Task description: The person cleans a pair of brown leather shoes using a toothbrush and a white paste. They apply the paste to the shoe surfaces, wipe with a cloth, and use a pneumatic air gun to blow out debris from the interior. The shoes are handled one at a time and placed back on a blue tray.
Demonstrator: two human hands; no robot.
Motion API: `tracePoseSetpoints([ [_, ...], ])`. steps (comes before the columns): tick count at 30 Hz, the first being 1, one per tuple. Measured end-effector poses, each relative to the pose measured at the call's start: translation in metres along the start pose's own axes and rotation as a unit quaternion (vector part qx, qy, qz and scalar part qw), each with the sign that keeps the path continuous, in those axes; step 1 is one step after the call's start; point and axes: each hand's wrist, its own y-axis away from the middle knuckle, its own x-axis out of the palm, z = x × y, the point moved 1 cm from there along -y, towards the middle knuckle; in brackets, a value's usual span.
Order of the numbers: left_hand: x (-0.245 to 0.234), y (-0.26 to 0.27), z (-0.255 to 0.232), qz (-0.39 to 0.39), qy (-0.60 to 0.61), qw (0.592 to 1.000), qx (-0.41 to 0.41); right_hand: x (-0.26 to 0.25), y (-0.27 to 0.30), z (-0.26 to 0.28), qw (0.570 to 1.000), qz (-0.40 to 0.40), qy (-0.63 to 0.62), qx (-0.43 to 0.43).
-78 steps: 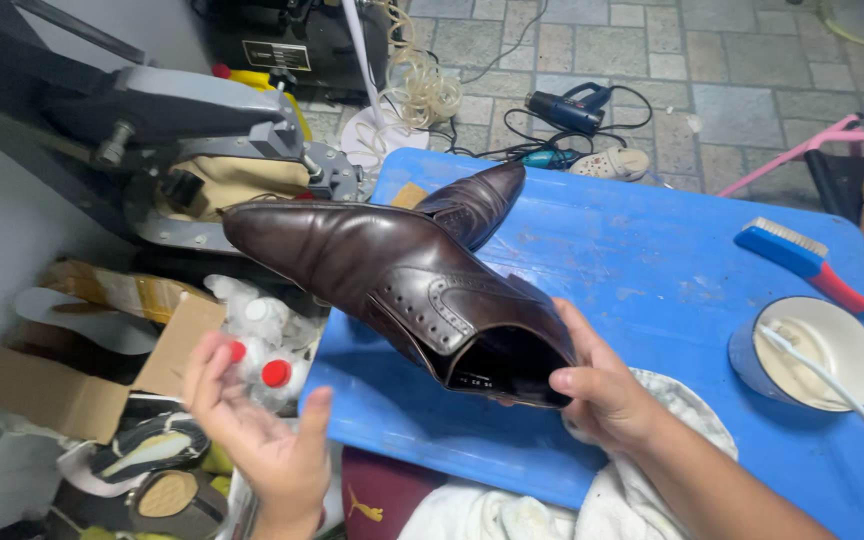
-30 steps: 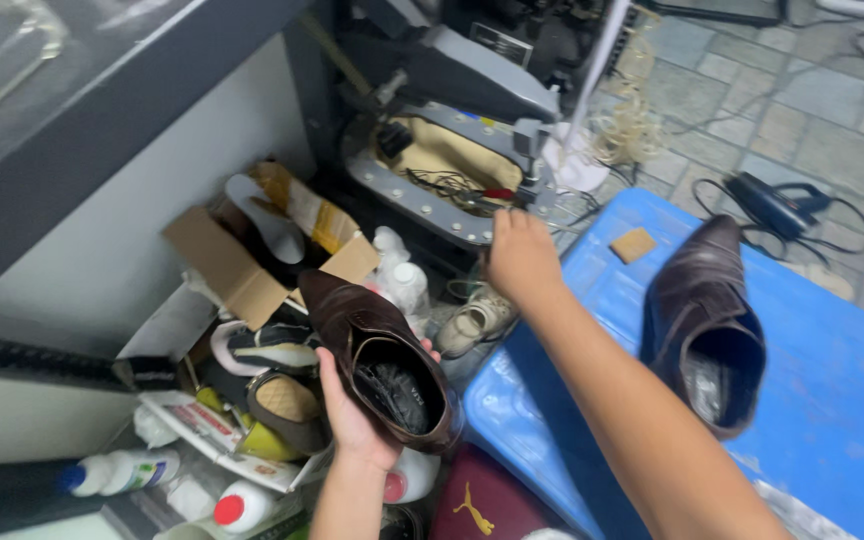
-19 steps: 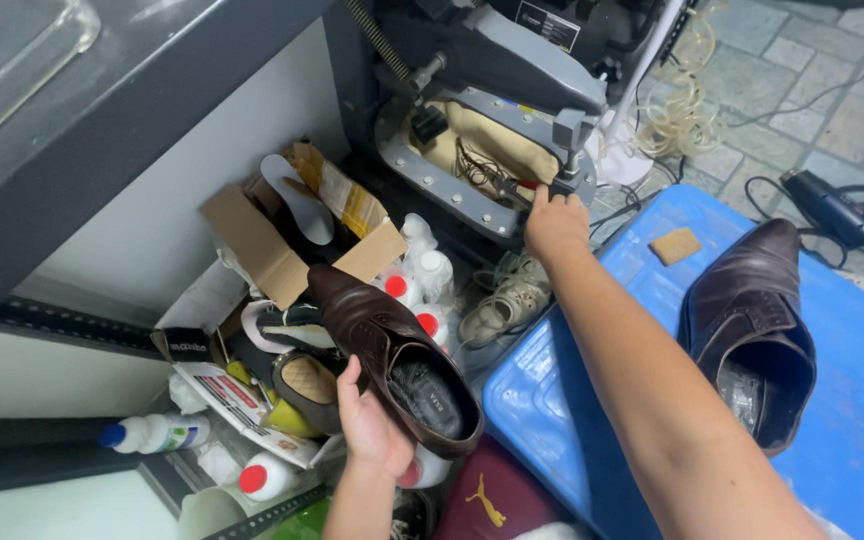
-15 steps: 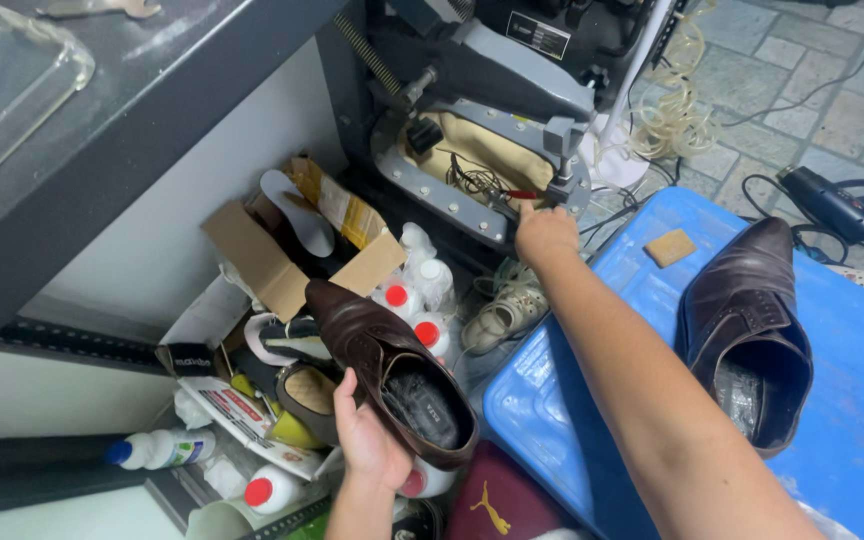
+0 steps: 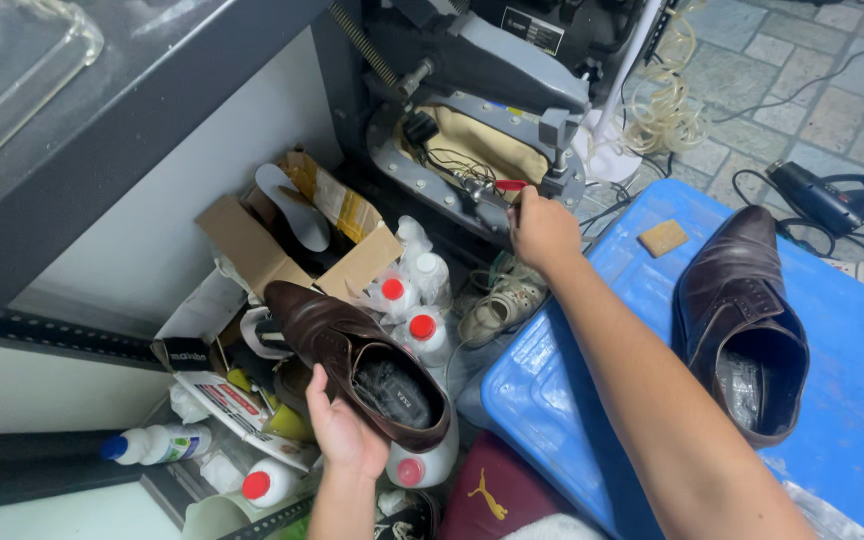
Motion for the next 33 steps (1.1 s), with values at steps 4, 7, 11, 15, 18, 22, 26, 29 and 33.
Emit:
tracePoseSetpoints([
  [4, 0.0, -0.001, -0.008, -0.04, -0.007, 0.999, 0.027, -0.037, 0.019, 0.022, 1.0, 0.007, -0.009, -0.023],
  [7, -0.004, -0.002, -0.015, -0.052, 0.002, 0.998, 0.039, -0.052, 0.031, 0.033, 0.995, -0.041, -0.026, -0.091],
  [11, -0.005, -0.002, -0.024, -0.042, 0.009, 0.998, 0.044, -0.061, 0.036, 0.038, 0.985, -0.064, -0.053, -0.151],
  [15, 0.0, 0.004, -0.027, -0.01, 0.006, 0.998, 0.064, -0.088, 0.038, 0.049, 0.972, -0.076, -0.037, -0.219],
  [18, 0.001, 0.008, -0.026, -0.014, 0.009, 0.998, 0.068, -0.114, 0.035, 0.056, 0.969, -0.012, 0.108, -0.222],
  [22, -0.003, 0.011, -0.017, -0.04, 0.046, 0.998, 0.028, -0.128, 0.036, 0.051, 0.937, -0.014, 0.241, -0.251],
  [26, -0.008, 0.012, -0.01, -0.007, 0.061, 0.998, 0.01, -0.137, 0.042, 0.041, 0.932, 0.003, 0.251, -0.263],
  [29, -0.019, 0.012, -0.011, 0.001, 0.041, 0.999, 0.019, -0.144, 0.048, 0.038, 0.942, -0.002, 0.219, -0.254],
  [33, -0.031, 0.008, -0.012, -0.02, 0.016, 0.999, 0.045, -0.158, 0.056, 0.04, 0.948, 0.053, 0.167, -0.264],
])
